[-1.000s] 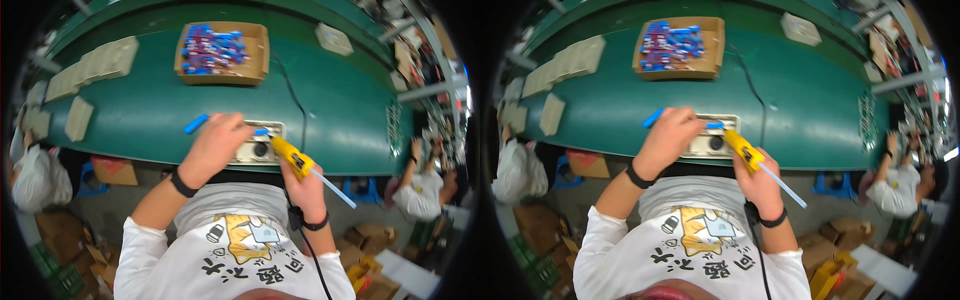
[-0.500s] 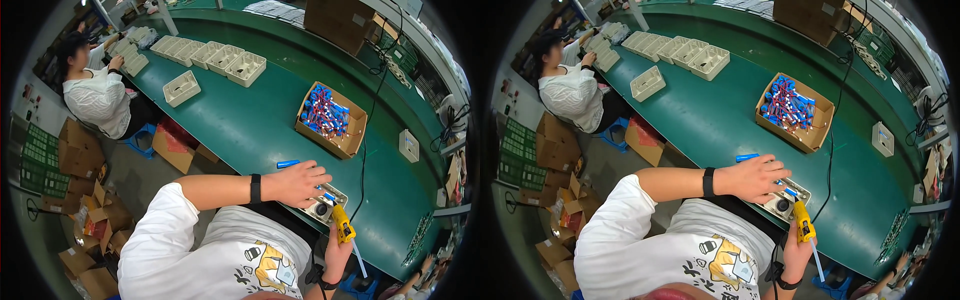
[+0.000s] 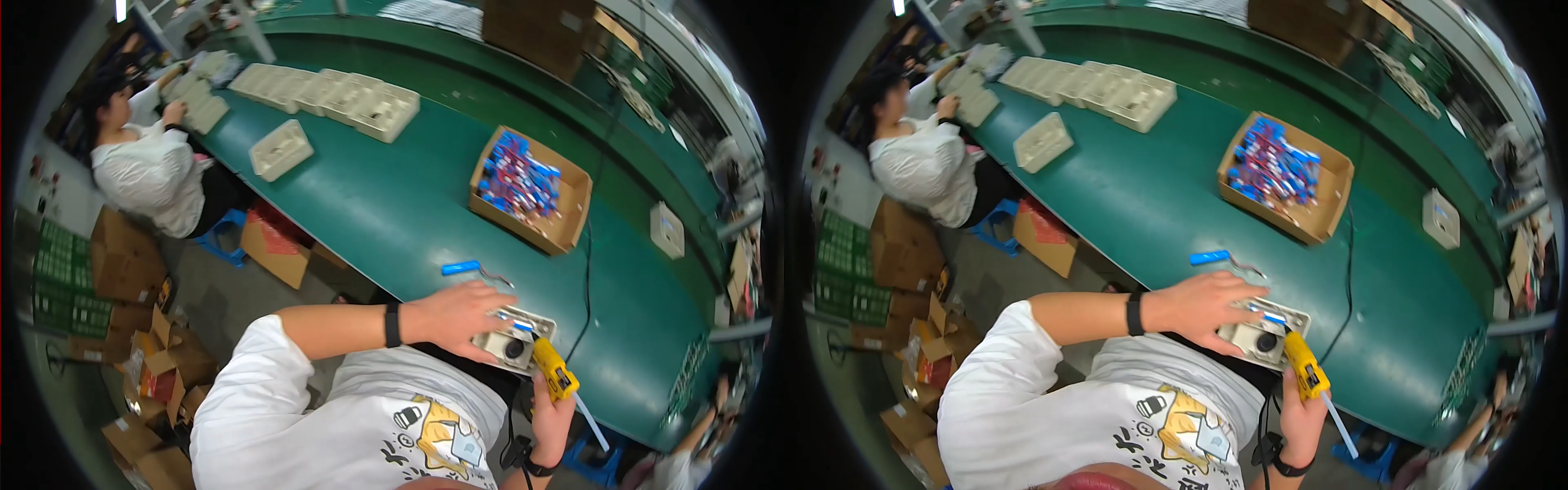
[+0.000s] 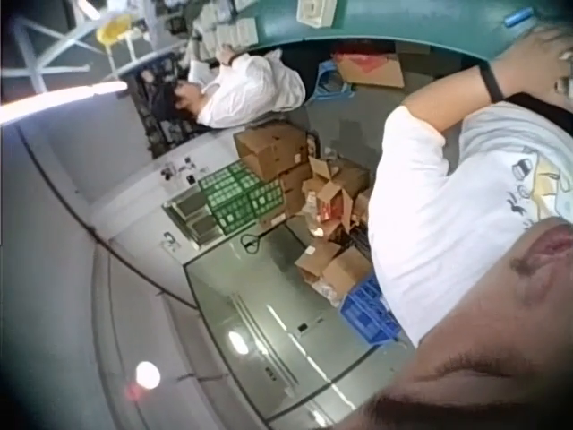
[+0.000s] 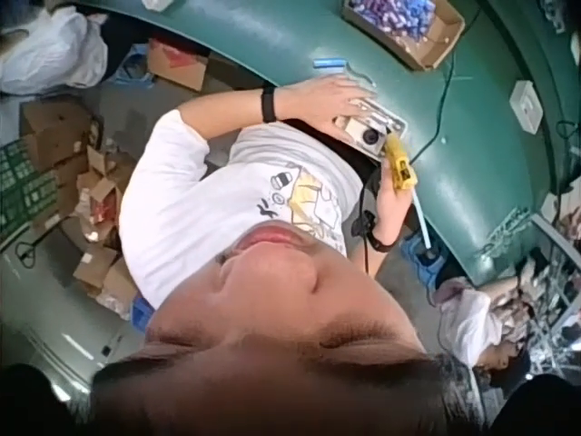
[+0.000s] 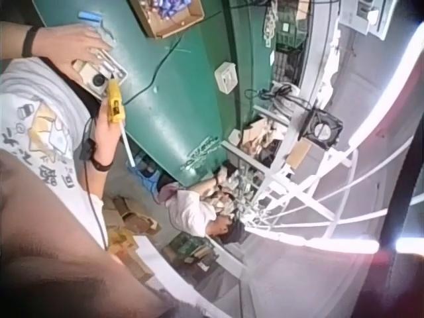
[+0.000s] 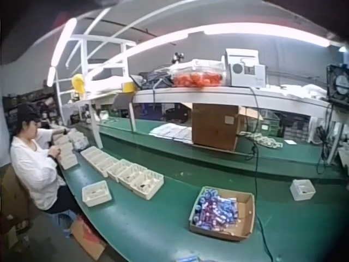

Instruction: Assembling electronic components by inserting pieces into housings and securing them with a hot glue gun.

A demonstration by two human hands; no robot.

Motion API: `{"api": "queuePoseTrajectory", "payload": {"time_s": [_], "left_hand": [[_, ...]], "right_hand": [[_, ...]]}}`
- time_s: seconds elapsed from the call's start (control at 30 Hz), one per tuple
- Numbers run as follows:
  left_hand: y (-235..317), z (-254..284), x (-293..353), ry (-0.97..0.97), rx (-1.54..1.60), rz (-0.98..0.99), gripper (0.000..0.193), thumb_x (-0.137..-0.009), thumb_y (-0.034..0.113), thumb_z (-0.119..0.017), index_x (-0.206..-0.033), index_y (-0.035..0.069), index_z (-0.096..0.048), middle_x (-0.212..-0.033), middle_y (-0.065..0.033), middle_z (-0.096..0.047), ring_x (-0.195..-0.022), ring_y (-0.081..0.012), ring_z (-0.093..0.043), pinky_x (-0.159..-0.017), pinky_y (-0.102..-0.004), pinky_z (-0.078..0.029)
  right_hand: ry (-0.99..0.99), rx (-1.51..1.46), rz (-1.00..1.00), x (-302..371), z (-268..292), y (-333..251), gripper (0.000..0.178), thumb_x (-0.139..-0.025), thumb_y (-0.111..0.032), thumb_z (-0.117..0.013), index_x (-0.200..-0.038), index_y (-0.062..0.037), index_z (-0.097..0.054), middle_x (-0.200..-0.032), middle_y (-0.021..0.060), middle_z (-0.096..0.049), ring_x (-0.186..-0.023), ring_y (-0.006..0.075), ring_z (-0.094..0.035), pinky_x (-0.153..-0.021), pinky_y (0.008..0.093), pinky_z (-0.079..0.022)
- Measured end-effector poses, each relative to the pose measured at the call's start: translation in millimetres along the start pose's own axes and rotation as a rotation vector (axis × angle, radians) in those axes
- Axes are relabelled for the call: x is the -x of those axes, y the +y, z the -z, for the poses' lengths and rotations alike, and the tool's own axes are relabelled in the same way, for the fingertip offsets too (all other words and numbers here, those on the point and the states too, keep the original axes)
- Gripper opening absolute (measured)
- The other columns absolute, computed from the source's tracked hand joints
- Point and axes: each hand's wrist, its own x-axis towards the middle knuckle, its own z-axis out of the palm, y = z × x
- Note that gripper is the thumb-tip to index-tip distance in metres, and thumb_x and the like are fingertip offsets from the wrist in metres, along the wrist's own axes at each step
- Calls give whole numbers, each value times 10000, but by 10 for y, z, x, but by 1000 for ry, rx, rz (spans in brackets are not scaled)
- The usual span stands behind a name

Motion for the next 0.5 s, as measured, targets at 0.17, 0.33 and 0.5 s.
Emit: {"api": "queuePoseTrajectory", "payload": {"time_s": [0.17, 0.33, 0.5], "left_hand": [[7, 206, 146, 0, -10, 76, 822, -828, 606, -924, -1518, 190, -762, -1669, -228, -598, -1332, -438, -663, -1116, -529, -507], [66, 382, -53, -153, -62, 93, 951, -759, 709, -927, -1550, 212, -747, -1677, -199, -591, -1343, -415, -647, -1129, -527, -471], [-8, 383, -80, -207, -80, 58, 988, -728, 745, -928, -1553, 232, -746, -1667, -185, -591, -1356, -401, -629, -1162, -522, -443]], "right_hand": [[-72, 119, 146, -162, -99, -133, 172, -1098, -133, -789, -1221, -12, -795, -866, -23, -717, -752, 76, -642, -664, 261, -512], [-28, 92, 225, -186, -216, -157, 159, -1099, -107, -766, -1192, 20, -790, -839, 10, -749, -751, 94, -692, -666, 284, -524], [-73, 138, 76, -173, -222, -225, 156, -1099, -107, -762, -1164, 32, -794, -865, 35, -800, -766, 95, -729, -684, 282, -549]]}}
